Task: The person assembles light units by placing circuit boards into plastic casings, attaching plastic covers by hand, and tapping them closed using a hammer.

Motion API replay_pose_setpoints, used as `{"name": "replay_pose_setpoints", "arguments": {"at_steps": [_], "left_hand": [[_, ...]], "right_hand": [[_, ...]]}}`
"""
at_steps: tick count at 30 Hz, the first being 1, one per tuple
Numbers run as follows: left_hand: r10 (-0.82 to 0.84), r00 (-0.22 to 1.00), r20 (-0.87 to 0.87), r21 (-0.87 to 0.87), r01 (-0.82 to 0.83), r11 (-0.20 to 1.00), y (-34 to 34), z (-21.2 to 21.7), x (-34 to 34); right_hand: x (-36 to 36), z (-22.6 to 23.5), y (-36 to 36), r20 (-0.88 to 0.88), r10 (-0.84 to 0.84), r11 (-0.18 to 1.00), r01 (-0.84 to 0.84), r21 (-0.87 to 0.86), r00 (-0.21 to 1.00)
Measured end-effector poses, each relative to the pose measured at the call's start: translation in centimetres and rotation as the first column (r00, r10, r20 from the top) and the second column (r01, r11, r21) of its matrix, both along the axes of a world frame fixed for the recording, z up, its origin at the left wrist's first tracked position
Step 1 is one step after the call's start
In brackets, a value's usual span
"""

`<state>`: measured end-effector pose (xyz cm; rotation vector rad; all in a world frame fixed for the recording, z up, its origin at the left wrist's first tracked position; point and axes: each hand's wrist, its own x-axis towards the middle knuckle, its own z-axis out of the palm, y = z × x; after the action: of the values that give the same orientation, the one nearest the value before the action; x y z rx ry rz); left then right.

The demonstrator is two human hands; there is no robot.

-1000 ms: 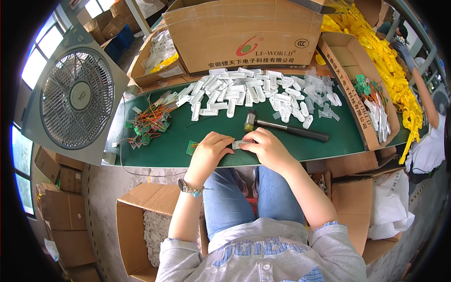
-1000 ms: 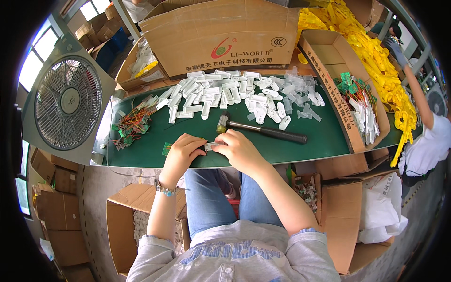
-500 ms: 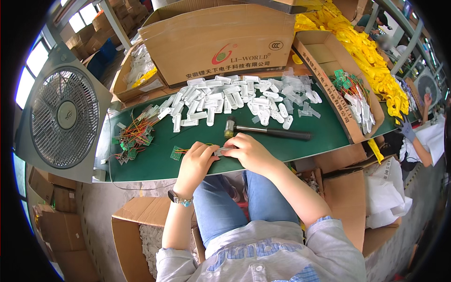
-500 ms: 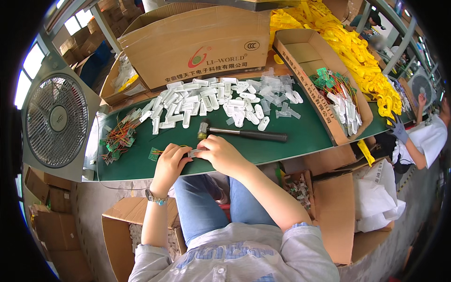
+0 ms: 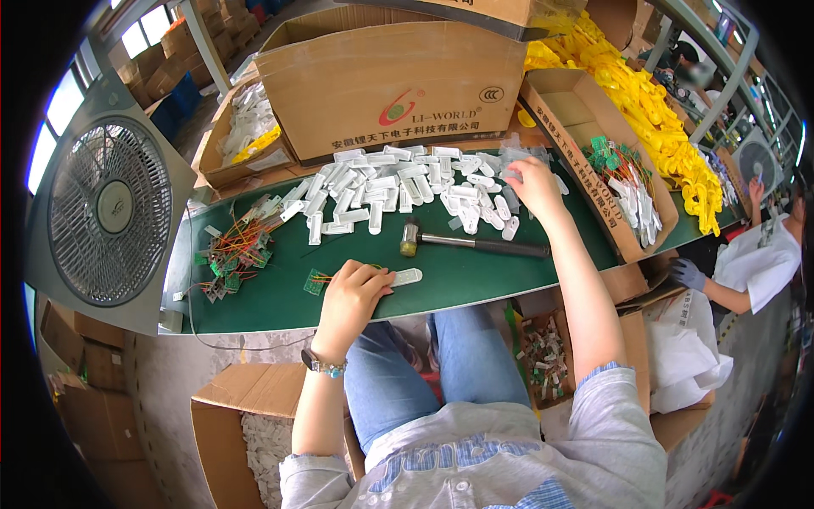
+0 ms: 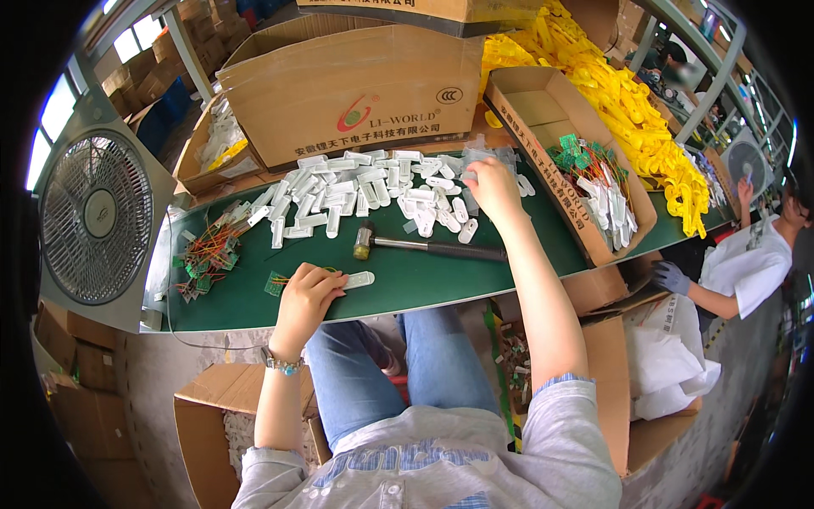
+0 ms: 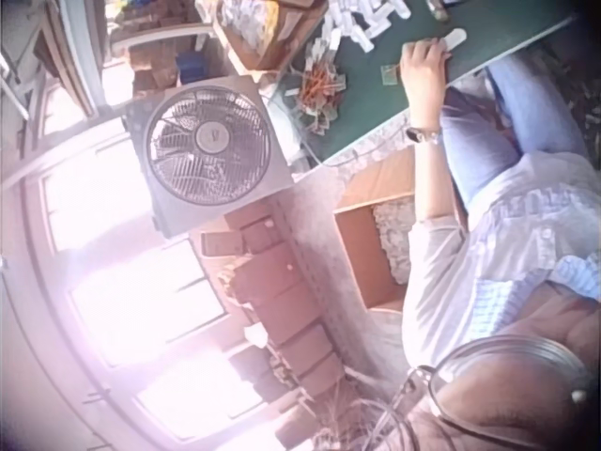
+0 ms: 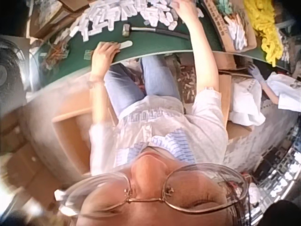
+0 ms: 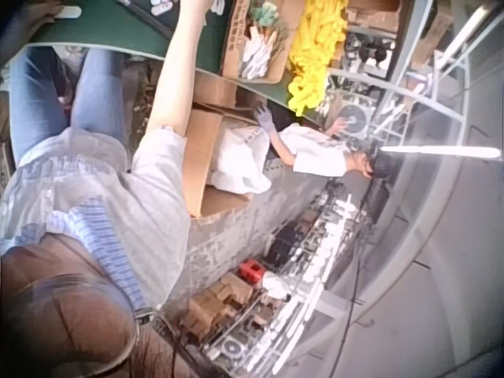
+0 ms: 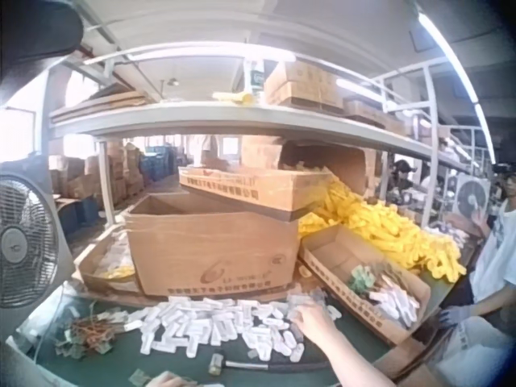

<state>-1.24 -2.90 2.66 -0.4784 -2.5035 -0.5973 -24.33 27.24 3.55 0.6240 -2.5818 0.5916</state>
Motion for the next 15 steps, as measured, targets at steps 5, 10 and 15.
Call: {"name": "replay_pose_setpoints", "arguments": {"at_steps": [5,10,15], "left_hand": [[0.000,1.000,0.023,0.039,-0.001,0.999,-0.2,-0.1,0.2],[-0.013,1.000,0.012,0.050,0.012,0.999,-0.1,-0.2,0.2],[-0.001,1.000,0.020,0.034,0.000,0.999,-0.3,-0.2,0.5]], "right_hand": [[-1.0,-1.5,-0.1,-0.129,0.025,0.989,-0.006,0.147,0.991],[-0.9,-1.0,1.4,-0.230,0.025,0.988,0.011,0.152,0.973],[0.8,-1.2,2.1,-0.188,-0.027,0.996,0.042,0.079,0.982]]}}
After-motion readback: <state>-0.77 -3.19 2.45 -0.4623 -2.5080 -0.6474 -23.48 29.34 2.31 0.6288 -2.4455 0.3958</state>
